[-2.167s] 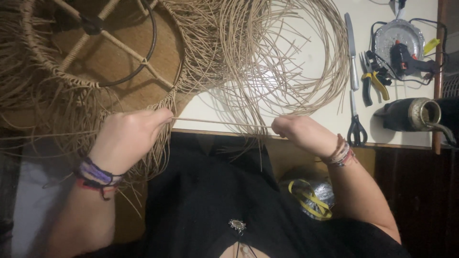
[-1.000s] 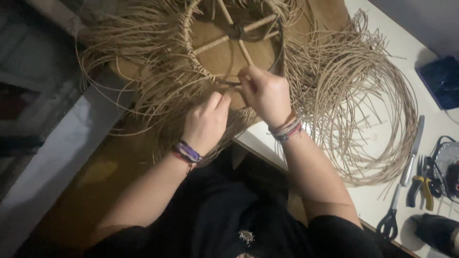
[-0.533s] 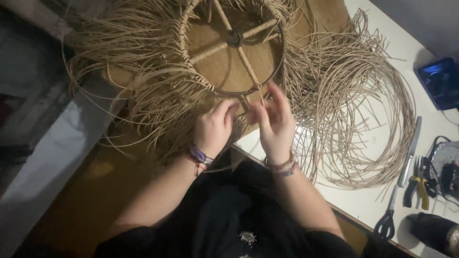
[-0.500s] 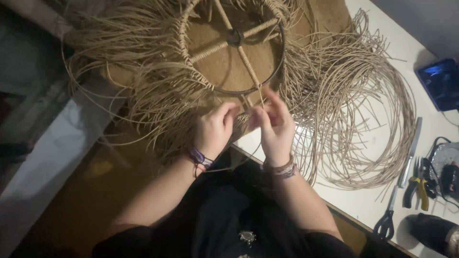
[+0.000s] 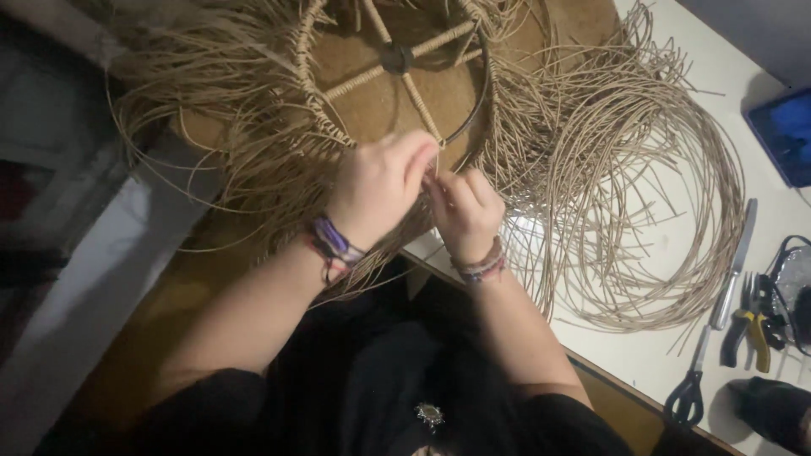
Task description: Weave straw strands around a circular frame to create a lampshade
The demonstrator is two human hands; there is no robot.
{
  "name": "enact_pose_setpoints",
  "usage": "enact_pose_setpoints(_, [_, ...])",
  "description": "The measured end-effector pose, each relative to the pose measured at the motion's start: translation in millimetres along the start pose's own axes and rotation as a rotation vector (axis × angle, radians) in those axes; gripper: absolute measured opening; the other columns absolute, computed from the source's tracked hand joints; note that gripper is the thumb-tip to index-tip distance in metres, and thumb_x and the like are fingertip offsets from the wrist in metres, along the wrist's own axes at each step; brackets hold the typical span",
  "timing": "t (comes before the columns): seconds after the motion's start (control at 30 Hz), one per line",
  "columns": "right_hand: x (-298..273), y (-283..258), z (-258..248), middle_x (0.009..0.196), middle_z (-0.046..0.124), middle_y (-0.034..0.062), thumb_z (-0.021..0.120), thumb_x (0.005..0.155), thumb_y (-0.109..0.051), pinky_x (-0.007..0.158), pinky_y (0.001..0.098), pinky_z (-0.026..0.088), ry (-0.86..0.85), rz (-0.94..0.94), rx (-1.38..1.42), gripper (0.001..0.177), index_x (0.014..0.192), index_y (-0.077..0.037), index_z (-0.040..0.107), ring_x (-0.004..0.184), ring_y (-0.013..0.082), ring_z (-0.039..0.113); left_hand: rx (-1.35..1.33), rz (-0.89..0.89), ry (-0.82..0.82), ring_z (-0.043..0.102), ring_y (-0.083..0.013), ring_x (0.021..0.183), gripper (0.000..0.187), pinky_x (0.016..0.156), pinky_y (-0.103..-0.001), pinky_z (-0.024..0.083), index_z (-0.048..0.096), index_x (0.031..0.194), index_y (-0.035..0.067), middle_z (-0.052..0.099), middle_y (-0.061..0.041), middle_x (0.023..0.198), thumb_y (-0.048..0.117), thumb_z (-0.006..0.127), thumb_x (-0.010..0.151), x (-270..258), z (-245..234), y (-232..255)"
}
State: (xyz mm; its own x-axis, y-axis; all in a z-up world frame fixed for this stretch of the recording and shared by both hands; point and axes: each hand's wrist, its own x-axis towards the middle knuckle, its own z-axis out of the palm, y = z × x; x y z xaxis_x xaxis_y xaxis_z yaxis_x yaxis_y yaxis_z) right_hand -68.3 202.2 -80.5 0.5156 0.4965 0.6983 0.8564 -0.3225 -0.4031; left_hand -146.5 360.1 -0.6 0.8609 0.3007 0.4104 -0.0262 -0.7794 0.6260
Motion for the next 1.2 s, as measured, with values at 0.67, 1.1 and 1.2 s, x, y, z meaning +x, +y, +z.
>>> enact_pose_setpoints(0.67, [38, -1, -28, 0.077, 0.053, 0.0114, 0.068, 0.098, -0.007, 0.067, 0.0464, 0.052, -0.482, 0.046, 0.41, 0.004, 0.095, -0.005, 0.067, 0.072, 0.0423, 0.063, -1.597, -0.678, -0.378, 0.073, -0.0219, 0.101, 0.083, 0.067, -0.024, 0.068, 0.024, 0.16, 0.004, 0.057, -0.022, 0.142, -0.005, 0.057, 0.085, -102, -54, 41])
enact_pose_setpoints(1.1, [37, -10, -28, 0.065, 0.052, -0.0077, 0.063, 0.102, -0.014, 0.055, 0.0134, 0.039, -0.554, 0.663, 0.972, 0.011, 0.104, -0.007, 0.072, 0.061, 0.0002, 0.047, 0.534, 0.421, 0.065, 0.059, -0.0153, 0.099, 0.033, 0.078, -0.03, 0.055, 0.067, 0.131, 0.028, 0.065, 0.006, 0.091, 0.041, 0.061, 0.101, -58, -28, -35])
enact_pose_setpoints(1.2, [48, -25, -34, 0.064, 0.048, -0.009, 0.062, 0.102, -0.012, 0.052, 0.0109, 0.035, -0.554, 0.719, 1.093, 0.011, 0.104, -0.004, 0.069, 0.058, -0.0019, 0.045, 0.478, 0.533, 0.22, 0.06, -0.0138, 0.094, 0.021, 0.079, -0.025, 0.055, 0.075, 0.113, 0.026, 0.061, 0.006, 0.092, 0.037, 0.057, 0.107, -42, -23, -26])
